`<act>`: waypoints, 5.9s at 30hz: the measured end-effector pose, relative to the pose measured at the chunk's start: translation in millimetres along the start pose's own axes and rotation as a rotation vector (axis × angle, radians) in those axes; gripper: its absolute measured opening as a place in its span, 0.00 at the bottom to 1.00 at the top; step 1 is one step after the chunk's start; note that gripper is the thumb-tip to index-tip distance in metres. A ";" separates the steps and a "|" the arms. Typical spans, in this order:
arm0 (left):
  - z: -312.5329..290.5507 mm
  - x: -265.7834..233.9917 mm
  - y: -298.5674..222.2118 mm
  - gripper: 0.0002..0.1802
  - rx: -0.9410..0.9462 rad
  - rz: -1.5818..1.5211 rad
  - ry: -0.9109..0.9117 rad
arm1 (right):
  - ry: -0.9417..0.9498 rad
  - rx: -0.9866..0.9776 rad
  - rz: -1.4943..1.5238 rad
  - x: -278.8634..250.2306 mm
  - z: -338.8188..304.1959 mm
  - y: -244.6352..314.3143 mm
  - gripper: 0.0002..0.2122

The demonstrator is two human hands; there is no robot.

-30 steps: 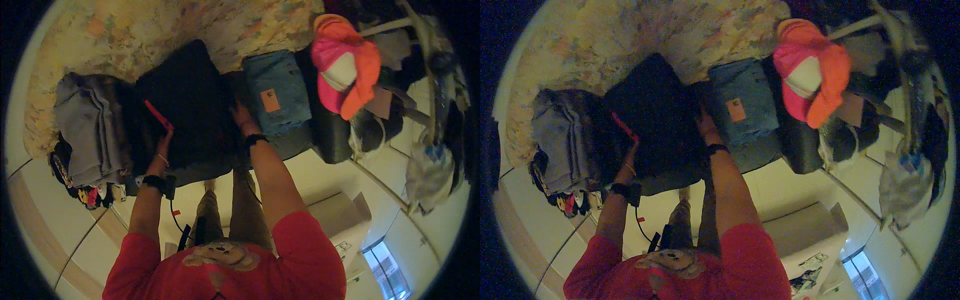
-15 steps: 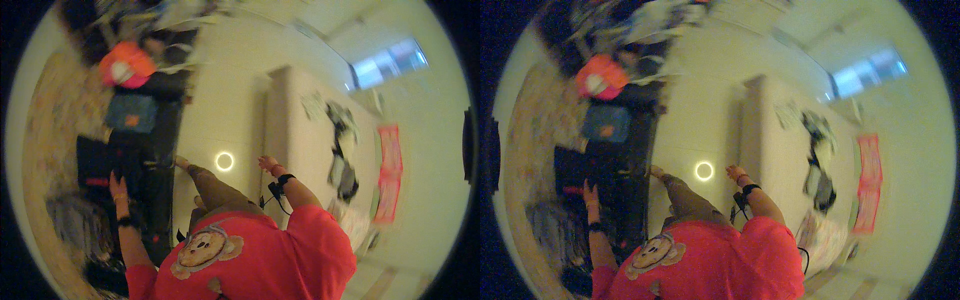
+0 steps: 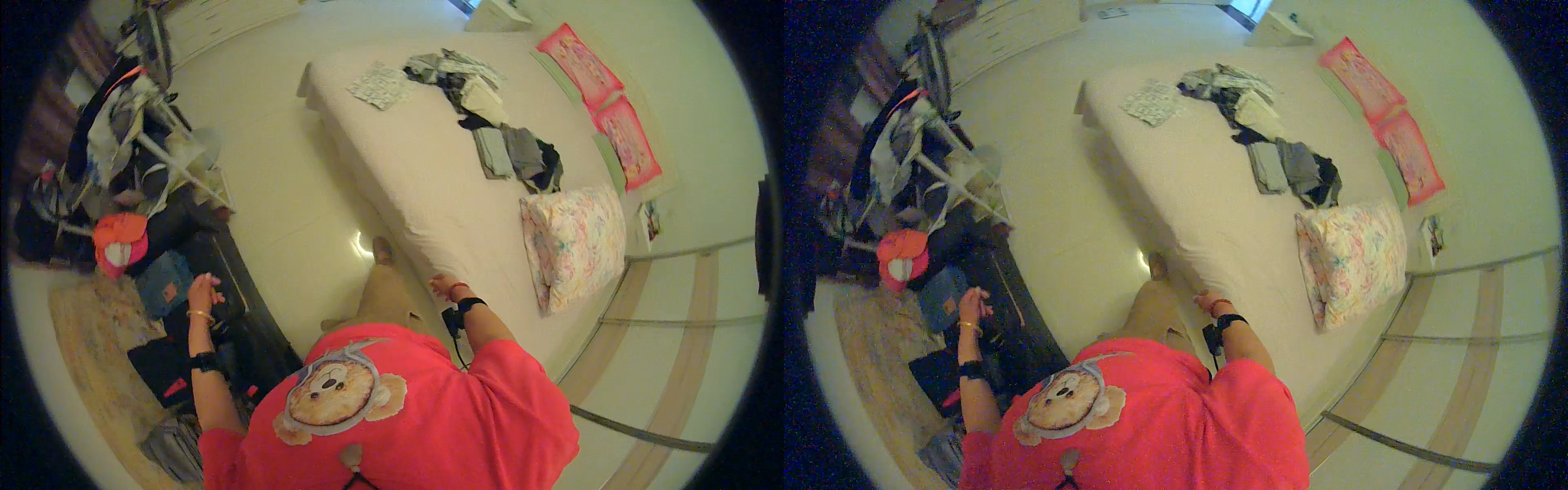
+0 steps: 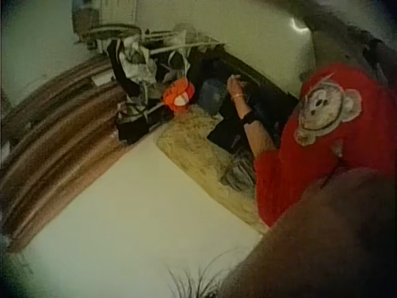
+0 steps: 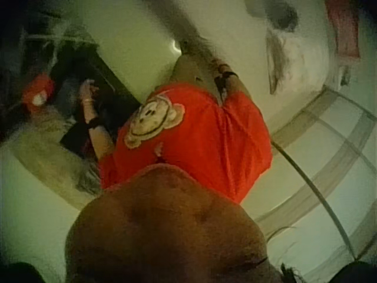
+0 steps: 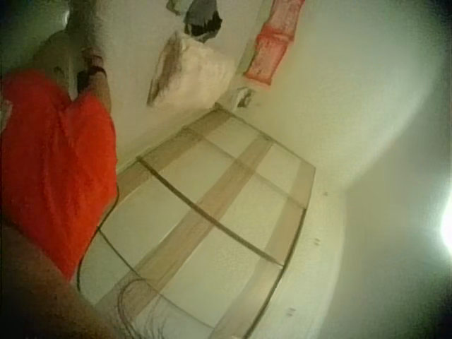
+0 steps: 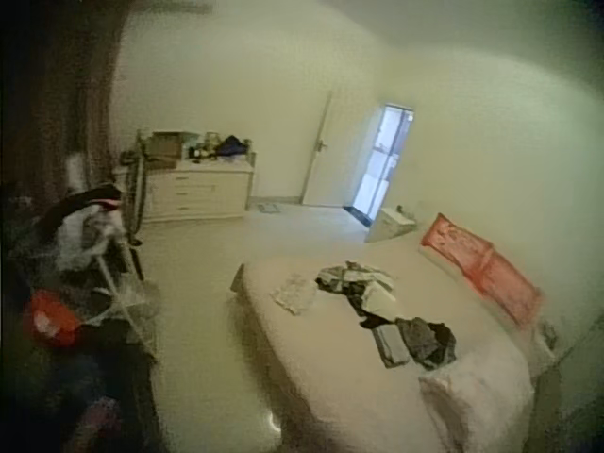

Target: The person folds several garments on a bed, including a black shirt with red accents, a pair of jeans, and other dark and light-colored items. Each item is smoothed, folded, and stacked in sequence.

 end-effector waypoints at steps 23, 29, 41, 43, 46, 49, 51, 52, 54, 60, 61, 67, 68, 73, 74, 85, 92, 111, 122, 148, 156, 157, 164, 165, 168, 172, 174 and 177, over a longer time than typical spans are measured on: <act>145.2 608.4 -245.7 0.10 0.324 1.230 0.852 | -0.369 -0.265 0.197 -405.5 294.7 18.3 0.24; 90.7 724.6 -503.1 0.06 1.047 0.687 0.675 | -0.608 -0.067 0.120 -483.8 321.0 -23.5 0.26; 47.6 858.5 -512.8 0.10 0.874 0.154 1.306 | -0.795 0.041 0.424 -505.8 391.9 -90.1 0.43; 42.9 869.7 -504.4 0.11 0.818 0.009 1.490 | -0.655 0.070 0.626 -494.8 399.6 -95.1 0.42; 31.9 884.8 -490.5 0.13 0.725 -0.129 1.710 | -0.279 0.093 1.069 -453.8 392.1 -83.0 0.32; 26.0 906.9 -433.9 0.11 0.572 0.262 1.894 | -0.077 0.105 1.342 -395.7 361.2 -59.4 0.25; 76.0 915.6 -382.0 0.13 0.588 0.183 1.594 | 0.164 0.082 1.551 -344.6 334.4 -43.9 0.23; 109.8 920.9 -338.0 0.12 0.014 0.079 1.481 | 0.098 0.165 1.592 -320.6 321.4 -47.1 0.23; 195.7 906.3 -262.8 0.12 0.197 0.547 1.215 | -0.047 -0.172 1.413 -293.5 294.4 -51.3 0.27; 303.8 838.7 -65.2 0.28 -0.099 1.053 0.925 | -0.425 0.095 0.890 -273.4 241.2 -103.1 0.30; 303.6 844.0 -51.3 0.30 -0.080 1.047 0.927 | -0.602 0.000 0.768 -292.4 234.5 -95.5 0.31; 265.3 920.5 -26.1 0.37 -0.126 0.643 0.916 | -0.721 -0.134 0.696 -353.5 228.2 -8.9 0.34; 259.0 926.0 -27.0 0.37 -0.142 0.618 0.892 | -0.709 -0.113 0.720 -351.6 230.0 3.3 0.34; 222.4 930.2 -31.6 0.39 -0.156 0.391 1.032 | -0.785 0.019 0.546 -322.5 244.2 9.1 0.33; 222.6 928.2 -31.3 0.38 -0.151 0.340 0.979 | -0.857 -0.039 0.590 -319.6 245.8 1.3 0.32; 272.3 899.9 -5.8 0.26 -0.224 0.739 0.929 | -0.449 -0.095 1.806 -344.3 228.1 -116.0 0.17; 294.7 873.7 -53.2 0.24 -0.219 0.502 0.921 | -0.364 -0.208 1.795 -363.9 208.7 -130.3 0.19; 320.7 875.7 -59.9 0.31 -0.476 0.379 0.895 | -0.001 -0.219 1.454 -327.8 308.5 1.0 0.20; 431.6 756.3 -102.5 0.29 -0.126 0.674 0.434 | -1.536 0.009 0.177 -630.6 306.2 -138.4 0.30; 285.2 901.3 -38.7 0.24 -0.720 -0.259 0.555 | -0.601 -0.499 -0.226 -290.1 251.6 27.0 0.15; 283.1 882.3 -95.5 0.23 0.132 0.442 0.497 | -1.061 -0.136 0.384 -348.5 250.6 -35.4 0.19; 278.8 888.4 -108.3 0.24 0.372 0.548 0.585 | -0.990 -0.103 0.300 -354.6 260.7 -37.9 0.19; 270.1 923.8 -105.3 0.40 0.623 1.278 0.837 | -0.563 0.116 0.218 -382.1 328.9 -83.3 0.18; 273.9 927.3 -105.8 0.41 0.605 1.245 0.808 | -0.663 0.118 0.296 -384.8 329.2 -91.2 0.17; 284.2 937.9 -104.5 0.44 0.560 1.227 0.819 | -0.771 0.233 1.007 -370.0 326.5 -119.4 0.17; 287.0 960.1 -107.8 0.37 0.866 1.282 0.882 | -0.796 0.199 0.976 -344.2 297.2 -110.8 0.19; 288.2 969.7 -104.4 0.29 0.979 1.339 0.935 | -0.913 0.216 0.840 -337.5 273.9 -97.6 0.19; 293.6 974.0 -103.3 0.18 1.103 1.363 0.935 | -1.120 -0.042 0.465 -340.8 244.6 -58.3 0.20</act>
Point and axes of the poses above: each hand's wrist, its own z-axis towards the middle knuckle, its own x-axis out of the palm, y = z × x, the point moved 5 cm from there along z, towards the middle knuckle, and after that the axes turned 2 degrees about z, right-handed, at the moved point
